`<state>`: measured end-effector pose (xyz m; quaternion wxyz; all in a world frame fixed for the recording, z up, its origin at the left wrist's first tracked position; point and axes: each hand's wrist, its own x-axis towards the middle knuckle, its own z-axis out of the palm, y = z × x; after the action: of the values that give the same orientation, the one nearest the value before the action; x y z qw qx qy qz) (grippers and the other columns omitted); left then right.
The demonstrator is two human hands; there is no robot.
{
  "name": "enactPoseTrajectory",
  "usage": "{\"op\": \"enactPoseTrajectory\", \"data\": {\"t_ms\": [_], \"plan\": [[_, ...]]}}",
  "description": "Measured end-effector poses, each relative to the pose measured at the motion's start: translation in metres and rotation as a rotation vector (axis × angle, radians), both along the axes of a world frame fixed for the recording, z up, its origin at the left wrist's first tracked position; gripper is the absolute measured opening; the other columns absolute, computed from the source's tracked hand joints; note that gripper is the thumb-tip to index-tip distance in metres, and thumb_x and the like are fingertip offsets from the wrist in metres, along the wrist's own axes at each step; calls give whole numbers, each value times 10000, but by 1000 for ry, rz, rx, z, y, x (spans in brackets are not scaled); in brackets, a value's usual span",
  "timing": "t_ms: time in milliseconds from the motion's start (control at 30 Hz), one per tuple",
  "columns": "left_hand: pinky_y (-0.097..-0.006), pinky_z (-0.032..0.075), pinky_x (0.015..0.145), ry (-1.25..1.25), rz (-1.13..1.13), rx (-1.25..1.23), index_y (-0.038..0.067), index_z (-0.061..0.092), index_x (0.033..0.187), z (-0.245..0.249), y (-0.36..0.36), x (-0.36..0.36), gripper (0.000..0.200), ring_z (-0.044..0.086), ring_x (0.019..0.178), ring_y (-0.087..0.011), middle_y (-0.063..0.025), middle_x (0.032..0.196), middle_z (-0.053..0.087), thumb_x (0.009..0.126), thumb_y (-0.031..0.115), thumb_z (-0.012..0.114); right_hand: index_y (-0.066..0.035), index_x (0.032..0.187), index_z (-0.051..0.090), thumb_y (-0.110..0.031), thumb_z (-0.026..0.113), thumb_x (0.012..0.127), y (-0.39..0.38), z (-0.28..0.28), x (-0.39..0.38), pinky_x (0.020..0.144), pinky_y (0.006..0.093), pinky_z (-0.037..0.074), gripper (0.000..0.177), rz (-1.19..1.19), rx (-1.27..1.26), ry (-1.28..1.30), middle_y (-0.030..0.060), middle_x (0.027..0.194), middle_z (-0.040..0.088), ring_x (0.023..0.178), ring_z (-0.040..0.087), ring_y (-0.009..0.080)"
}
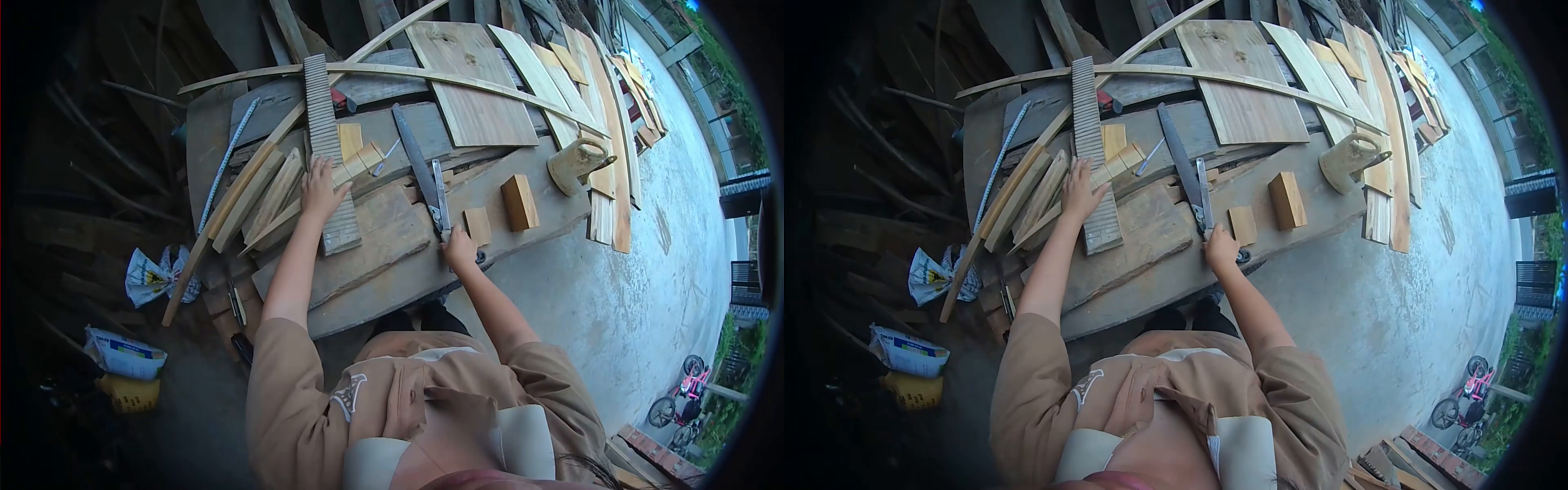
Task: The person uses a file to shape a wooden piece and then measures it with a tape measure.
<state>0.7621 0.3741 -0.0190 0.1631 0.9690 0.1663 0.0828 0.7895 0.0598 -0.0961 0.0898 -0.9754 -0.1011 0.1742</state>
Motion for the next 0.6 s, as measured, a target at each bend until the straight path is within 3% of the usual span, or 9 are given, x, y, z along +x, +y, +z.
{"op": "enactPoseTrajectory", "data": {"t_ms": [100, 167, 267, 433, 533, 600], "plan": [[-446, 252, 982, 169, -35, 33, 88, 344, 1251, -22, 2, 36, 652, 230, 1255, -297, -154, 1336, 279, 718, 332, 631, -42, 962, 460, -320, 642, 682, -4, 7, 7, 744, 420, 438, 434, -161, 95, 69, 157, 907, 594, 848, 580, 313], [-439, 272, 975, 189, -50, 9, 85, 349, 1245, -36, 6, 45, 639, 252, 1244, -309, -166, 1326, 294, 722, 324, 629, -9, 898, 508, -289, 613, 689, -14, 6, 7, 733, 428, 438, 365, -180, 135, 52, 199, 848, 596, 817, 572, 355], [-422, 317, 953, 229, -66, 1, 78, 363, 1226, -36, 3, 44, 606, 292, 1219, -334, -201, 1300, 322, 730, 307, 625, 41, 788, 544, -271, 568, 739, -37, 10, 3, 696, 438, 428, 317, -257, 436, 94, 254, 749, 559, 776, 546, 402], [-385, 346, 941, 276, -67, 9, 40, 368, 1199, -26, 8, 28, 572, 305, 1207, -347, -245, 1265, 344, 737, 265, 618, 20, 798, 531, -230, 482, 835, -35, 49, 0, 614, 387, 433, 258, -114, 548, 31, 219, 703, 559, 646, 530, 386], [-377, 353, 934, 250, -87, 3, 34, 381, 1179, -25, 11, 10, 588, 317, 1198, -353, -262, 1242, 363, 713, 279, 641, 2, 799, 510, -248, 472, 844, -8, 68, 6, 573, 424, 428, 256, -151, 880, 274, 205, 683, 569, 602, 536, 388], [-398, 346, 939, 260, -52, -110, 5, 385, 1161, -19, 14, -1, 631, 317, 1201, -350, -265, 1261, 339, 699, 349, 642, -6, 804, 499, -261, 446, 852, 19, 67, 13, 576, 444, 428, 265, -27, 751, 217, 211, 688, 574, 613, 545, 391]]}}
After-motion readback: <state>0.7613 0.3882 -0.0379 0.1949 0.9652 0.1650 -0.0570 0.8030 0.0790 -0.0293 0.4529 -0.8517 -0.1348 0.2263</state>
